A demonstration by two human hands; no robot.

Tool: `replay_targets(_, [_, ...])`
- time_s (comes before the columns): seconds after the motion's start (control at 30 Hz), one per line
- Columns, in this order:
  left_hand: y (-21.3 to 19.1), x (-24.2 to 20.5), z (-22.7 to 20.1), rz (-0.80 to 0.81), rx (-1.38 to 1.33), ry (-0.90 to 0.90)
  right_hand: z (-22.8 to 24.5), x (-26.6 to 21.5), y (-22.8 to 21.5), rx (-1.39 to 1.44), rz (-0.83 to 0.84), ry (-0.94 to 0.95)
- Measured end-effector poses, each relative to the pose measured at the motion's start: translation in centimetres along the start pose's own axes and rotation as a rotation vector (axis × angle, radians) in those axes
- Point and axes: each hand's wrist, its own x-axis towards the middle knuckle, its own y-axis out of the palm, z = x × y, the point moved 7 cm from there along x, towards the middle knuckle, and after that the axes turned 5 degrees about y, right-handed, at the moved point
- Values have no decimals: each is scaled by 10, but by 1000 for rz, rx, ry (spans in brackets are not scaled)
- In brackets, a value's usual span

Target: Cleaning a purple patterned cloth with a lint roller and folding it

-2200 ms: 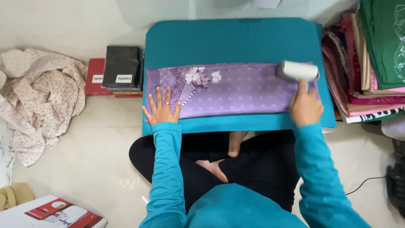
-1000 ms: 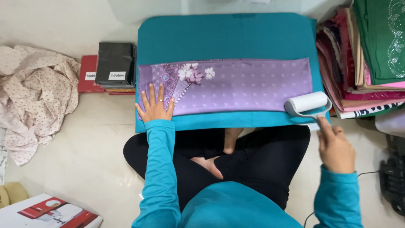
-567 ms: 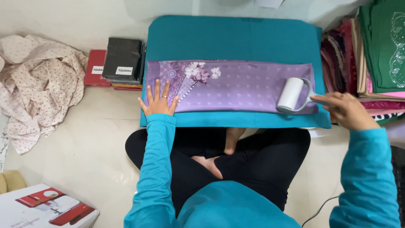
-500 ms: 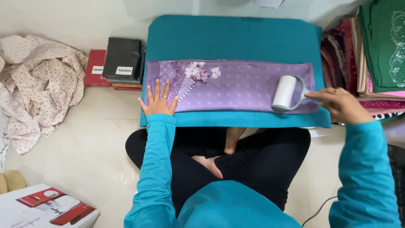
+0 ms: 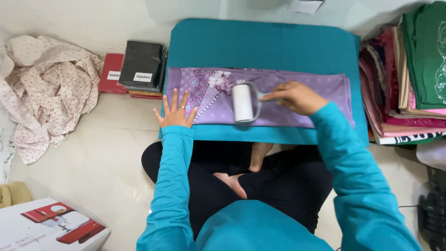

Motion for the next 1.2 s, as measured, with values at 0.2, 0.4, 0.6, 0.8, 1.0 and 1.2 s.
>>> replay_targets(0.2, [-8,-7,4,48,-22,-55,44,45,32,-131,-4,-18])
replay_targets(0.4, [-6,-6,7,52,-13,-41,48,24,34,-162,16,95])
replay_targets(0.6, [-4,-1,6,48,-20,-73,11,-76,7,-135,21,255])
replay_targets(0.8, [7,50,-49,-217,77,123,3,-147,7,-215,-20,574])
replay_targets(1.0, [13,80,-123,41,53,393,-3,-106,38,-411,-64,688])
replay_targets(1.2, [0,78,-115,148,76,313,-24,-31,51,-449,-191,732])
